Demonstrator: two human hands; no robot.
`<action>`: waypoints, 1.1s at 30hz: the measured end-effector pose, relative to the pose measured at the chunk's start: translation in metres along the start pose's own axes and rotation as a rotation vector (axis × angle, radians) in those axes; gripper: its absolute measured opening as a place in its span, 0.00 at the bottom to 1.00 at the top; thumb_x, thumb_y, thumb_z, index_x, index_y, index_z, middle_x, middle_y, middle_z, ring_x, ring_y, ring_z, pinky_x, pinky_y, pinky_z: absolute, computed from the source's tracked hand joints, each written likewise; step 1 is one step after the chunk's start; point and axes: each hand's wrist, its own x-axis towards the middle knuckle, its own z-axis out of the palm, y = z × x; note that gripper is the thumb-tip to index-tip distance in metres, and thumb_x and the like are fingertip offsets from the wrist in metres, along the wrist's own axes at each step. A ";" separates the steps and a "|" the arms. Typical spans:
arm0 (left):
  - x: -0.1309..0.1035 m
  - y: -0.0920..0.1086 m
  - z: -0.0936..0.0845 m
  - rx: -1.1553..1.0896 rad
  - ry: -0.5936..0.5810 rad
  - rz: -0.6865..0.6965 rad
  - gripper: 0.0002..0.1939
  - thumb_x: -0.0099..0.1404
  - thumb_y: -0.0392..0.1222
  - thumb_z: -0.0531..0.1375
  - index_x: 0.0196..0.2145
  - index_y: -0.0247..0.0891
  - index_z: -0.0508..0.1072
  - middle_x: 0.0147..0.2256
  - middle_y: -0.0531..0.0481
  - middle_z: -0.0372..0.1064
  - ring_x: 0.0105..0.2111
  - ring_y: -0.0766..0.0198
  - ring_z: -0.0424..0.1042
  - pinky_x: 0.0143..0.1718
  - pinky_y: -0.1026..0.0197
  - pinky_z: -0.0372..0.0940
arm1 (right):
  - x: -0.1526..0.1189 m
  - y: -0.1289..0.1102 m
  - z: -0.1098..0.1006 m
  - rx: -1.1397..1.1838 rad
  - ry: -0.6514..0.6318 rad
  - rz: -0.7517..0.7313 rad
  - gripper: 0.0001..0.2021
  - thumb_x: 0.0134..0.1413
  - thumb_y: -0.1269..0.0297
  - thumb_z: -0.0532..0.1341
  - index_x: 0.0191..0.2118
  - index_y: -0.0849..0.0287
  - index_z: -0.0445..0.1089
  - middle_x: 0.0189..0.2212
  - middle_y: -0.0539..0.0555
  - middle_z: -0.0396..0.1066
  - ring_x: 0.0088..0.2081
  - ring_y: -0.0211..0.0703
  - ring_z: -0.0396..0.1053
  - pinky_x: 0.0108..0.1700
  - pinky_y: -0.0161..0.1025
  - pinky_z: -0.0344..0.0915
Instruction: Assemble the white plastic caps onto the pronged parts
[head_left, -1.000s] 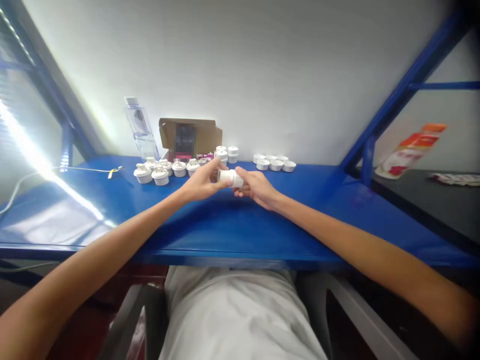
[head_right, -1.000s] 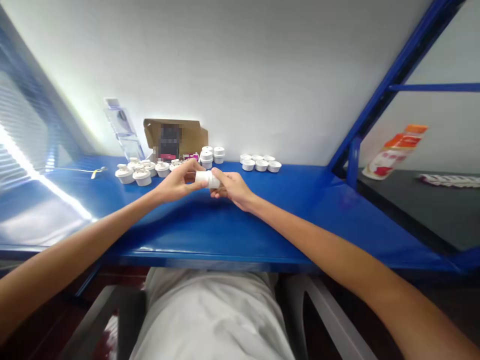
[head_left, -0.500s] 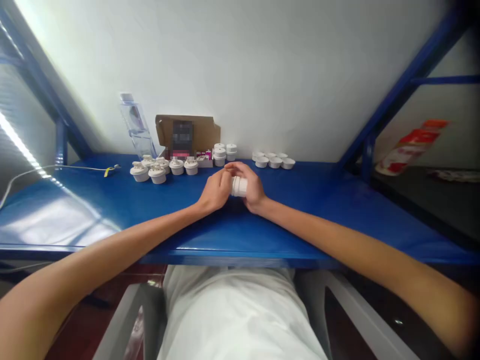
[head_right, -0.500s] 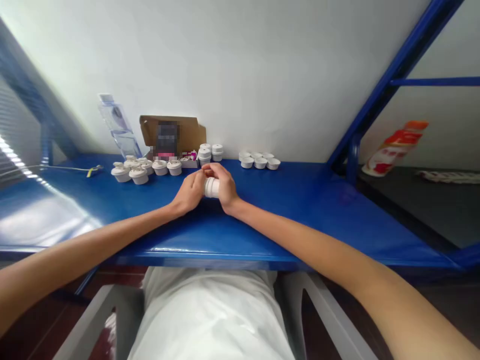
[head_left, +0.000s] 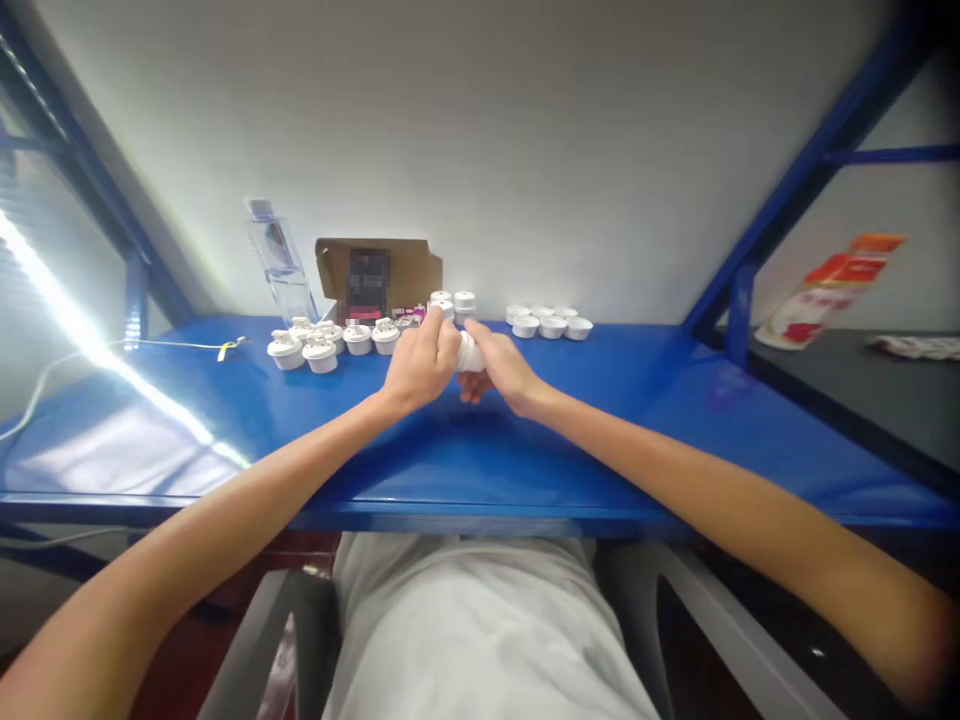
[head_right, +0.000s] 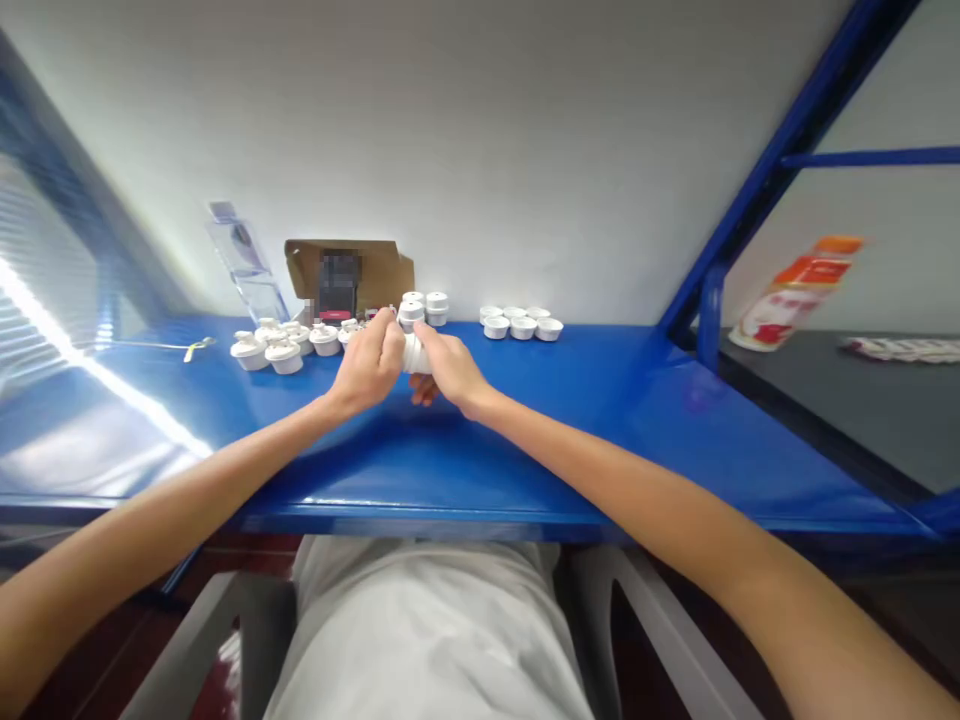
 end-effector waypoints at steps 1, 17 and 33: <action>0.001 -0.002 0.001 0.030 0.009 0.014 0.08 0.73 0.42 0.50 0.35 0.40 0.64 0.25 0.52 0.61 0.27 0.60 0.63 0.36 0.58 0.57 | -0.001 0.002 0.000 -0.008 -0.012 0.053 0.30 0.61 0.31 0.52 0.31 0.56 0.66 0.18 0.49 0.63 0.18 0.40 0.63 0.20 0.38 0.59; 0.016 -0.006 -0.017 -0.490 0.043 -0.431 0.17 0.69 0.44 0.48 0.23 0.39 0.59 0.18 0.55 0.54 0.20 0.68 0.53 0.22 0.64 0.50 | 0.001 0.007 -0.027 -0.677 0.064 -0.860 0.19 0.66 0.52 0.61 0.58 0.52 0.63 0.47 0.59 0.70 0.44 0.52 0.71 0.49 0.51 0.72; 0.007 -0.010 -0.008 -0.425 -0.028 -0.352 0.17 0.71 0.46 0.49 0.25 0.40 0.60 0.19 0.54 0.56 0.22 0.66 0.56 0.24 0.63 0.50 | -0.006 0.006 -0.019 -0.633 0.035 -0.791 0.18 0.59 0.55 0.68 0.53 0.52 0.69 0.49 0.58 0.73 0.48 0.53 0.73 0.53 0.51 0.72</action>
